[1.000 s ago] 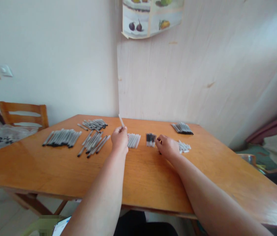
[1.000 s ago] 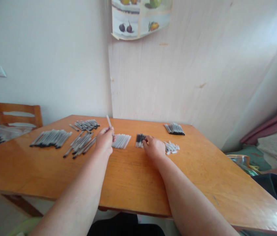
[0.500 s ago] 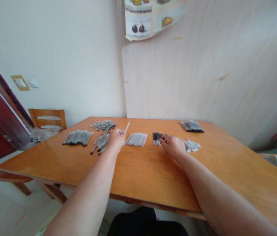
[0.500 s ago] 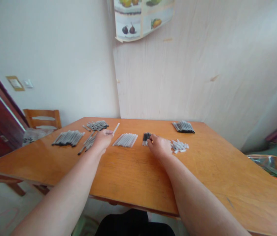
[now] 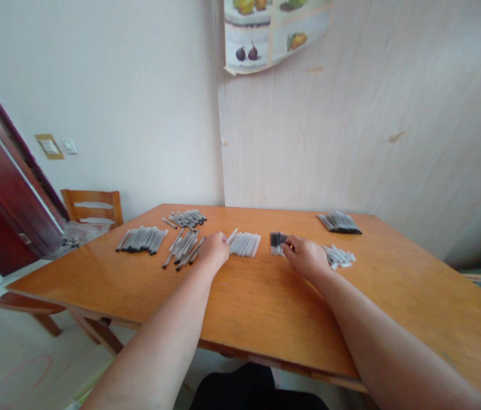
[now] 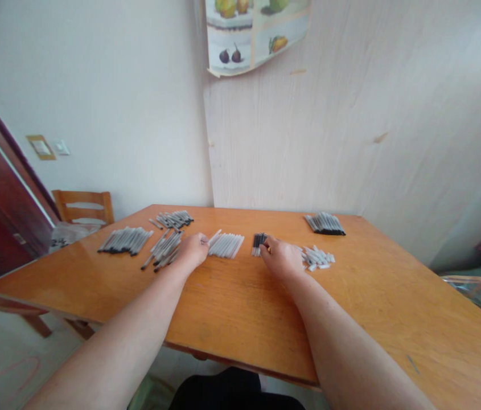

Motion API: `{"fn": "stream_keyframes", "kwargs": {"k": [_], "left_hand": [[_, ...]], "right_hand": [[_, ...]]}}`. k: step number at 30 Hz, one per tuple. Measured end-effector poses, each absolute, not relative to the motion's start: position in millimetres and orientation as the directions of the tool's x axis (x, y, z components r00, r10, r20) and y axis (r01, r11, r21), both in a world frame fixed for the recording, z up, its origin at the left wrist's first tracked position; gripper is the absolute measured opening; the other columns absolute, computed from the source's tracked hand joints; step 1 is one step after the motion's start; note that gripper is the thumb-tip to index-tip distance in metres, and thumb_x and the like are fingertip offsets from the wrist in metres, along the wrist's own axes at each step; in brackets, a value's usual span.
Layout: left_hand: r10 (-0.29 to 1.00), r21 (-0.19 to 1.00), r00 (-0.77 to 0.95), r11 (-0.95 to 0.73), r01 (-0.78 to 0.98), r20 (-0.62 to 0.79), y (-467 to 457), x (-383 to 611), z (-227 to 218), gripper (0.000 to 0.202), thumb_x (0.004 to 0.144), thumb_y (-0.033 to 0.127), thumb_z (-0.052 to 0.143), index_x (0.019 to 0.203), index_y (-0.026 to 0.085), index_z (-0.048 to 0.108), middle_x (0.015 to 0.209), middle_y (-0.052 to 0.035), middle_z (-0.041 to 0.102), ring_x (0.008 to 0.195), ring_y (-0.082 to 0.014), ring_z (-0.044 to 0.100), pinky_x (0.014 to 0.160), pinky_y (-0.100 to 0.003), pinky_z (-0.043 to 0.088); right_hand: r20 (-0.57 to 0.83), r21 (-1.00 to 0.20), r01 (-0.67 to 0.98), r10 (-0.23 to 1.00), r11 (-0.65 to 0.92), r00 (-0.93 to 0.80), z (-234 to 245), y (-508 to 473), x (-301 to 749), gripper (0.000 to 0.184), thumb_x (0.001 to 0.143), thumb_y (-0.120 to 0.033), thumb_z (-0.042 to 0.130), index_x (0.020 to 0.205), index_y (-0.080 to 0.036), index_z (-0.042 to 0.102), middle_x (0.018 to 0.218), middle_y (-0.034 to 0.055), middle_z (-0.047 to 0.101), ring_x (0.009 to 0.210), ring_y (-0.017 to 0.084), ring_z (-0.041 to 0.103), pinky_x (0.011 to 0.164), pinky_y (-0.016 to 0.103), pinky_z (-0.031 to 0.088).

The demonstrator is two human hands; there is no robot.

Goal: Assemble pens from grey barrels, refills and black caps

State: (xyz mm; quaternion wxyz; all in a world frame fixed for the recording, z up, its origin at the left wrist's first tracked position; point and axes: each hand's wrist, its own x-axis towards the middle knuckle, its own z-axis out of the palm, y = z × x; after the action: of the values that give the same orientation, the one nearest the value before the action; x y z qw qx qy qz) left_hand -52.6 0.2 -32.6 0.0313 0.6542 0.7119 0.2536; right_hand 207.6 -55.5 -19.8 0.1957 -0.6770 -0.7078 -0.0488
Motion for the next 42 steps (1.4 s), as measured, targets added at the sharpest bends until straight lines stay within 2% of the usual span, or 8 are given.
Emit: {"fn": "stream_keyframes", "kwargs": {"k": [6,16,21,25,29,35,42], "left_hand": [[0.947,0.39,-0.103,-0.024,0.921,0.303,-1,-52,-38,0.021,0.08,0.025,0.054,0.093,0.019,0.069,0.099,-0.0116,0.07,0.098,-0.0232,0.061,0.082,-0.029,0.041],[0.932,0.378,-0.081,-0.064,0.923,0.354,-4,-55,-35,0.022,0.082,0.021,0.047,0.089,0.018,0.068,0.096,-0.0108,0.07,0.094,-0.0204,0.061,0.081,-0.028,0.041],[0.903,0.448,-0.16,-0.039,0.893,0.398,0,-80,-25,0.022,0.083,0.025,0.048,0.09,0.021,0.068,0.099,-0.0087,0.07,0.094,-0.021,0.061,0.077,-0.028,0.041],[0.882,0.494,-0.267,0.045,0.868,0.389,0,-112,-19,0.021,0.081,0.033,0.052,0.095,0.025,0.067,0.099,-0.0072,0.07,0.087,-0.0212,0.062,0.072,-0.028,0.041],[0.882,0.394,-0.307,0.155,0.906,0.358,-11,-134,-17,0.024,0.081,0.038,0.051,0.092,0.026,0.069,0.093,-0.0088,0.07,0.083,-0.0238,0.062,0.068,-0.031,0.041],[0.923,0.146,-0.184,0.142,0.979,0.337,-31,-130,-20,0.024,0.079,0.037,0.052,0.087,0.026,0.071,0.096,-0.0105,0.069,0.091,-0.0287,0.06,0.076,-0.036,0.041],[0.928,0.07,-0.204,0.192,0.979,0.313,-43,-114,-17,0.024,0.075,0.038,0.059,0.088,0.022,0.071,0.104,-0.0142,0.065,0.106,-0.0341,0.052,0.085,-0.043,0.038]], "right_hand": [[0.338,-0.205,0.977,0.941,0.066,0.008,-19,-56,207,0.034,0.09,-0.046,0.039,0.097,-0.024,0.065,0.087,0.0053,0.07,0.08,0.019,0.062,0.06,0.025,0.031],[0.348,-0.199,0.977,0.937,0.074,0.0,-19,-56,208,0.036,0.091,-0.047,0.037,0.097,-0.025,0.065,0.087,0.0052,0.069,0.079,0.018,0.062,0.06,0.025,0.031],[0.357,-0.196,0.978,0.934,0.07,0.004,-19,-56,209,0.038,0.091,-0.048,0.036,0.096,-0.024,0.064,0.087,0.0054,0.069,0.078,0.018,0.062,0.058,0.025,0.03],[0.359,-0.192,0.979,0.933,0.066,0.008,-20,-56,210,0.038,0.091,-0.049,0.035,0.094,-0.025,0.064,0.086,0.0052,0.069,0.076,0.019,0.062,0.056,0.026,0.029],[0.349,-0.198,0.977,0.937,0.072,0.002,-20,-55,210,0.037,0.09,-0.048,0.036,0.096,-0.025,0.064,0.086,0.006,0.069,0.077,0.019,0.062,0.057,0.026,0.03],[0.357,-0.195,0.978,0.934,0.077,-0.003,-21,-56,210,0.037,0.09,-0.048,0.035,0.093,-0.024,0.064,0.083,0.0055,0.068,0.074,0.019,0.061,0.056,0.026,0.029],[0.362,-0.197,0.977,0.932,0.079,-0.002,-20,-56,211,0.036,0.09,-0.047,0.036,0.093,-0.024,0.064,0.083,0.0056,0.068,0.073,0.018,0.061,0.056,0.026,0.029]]}}
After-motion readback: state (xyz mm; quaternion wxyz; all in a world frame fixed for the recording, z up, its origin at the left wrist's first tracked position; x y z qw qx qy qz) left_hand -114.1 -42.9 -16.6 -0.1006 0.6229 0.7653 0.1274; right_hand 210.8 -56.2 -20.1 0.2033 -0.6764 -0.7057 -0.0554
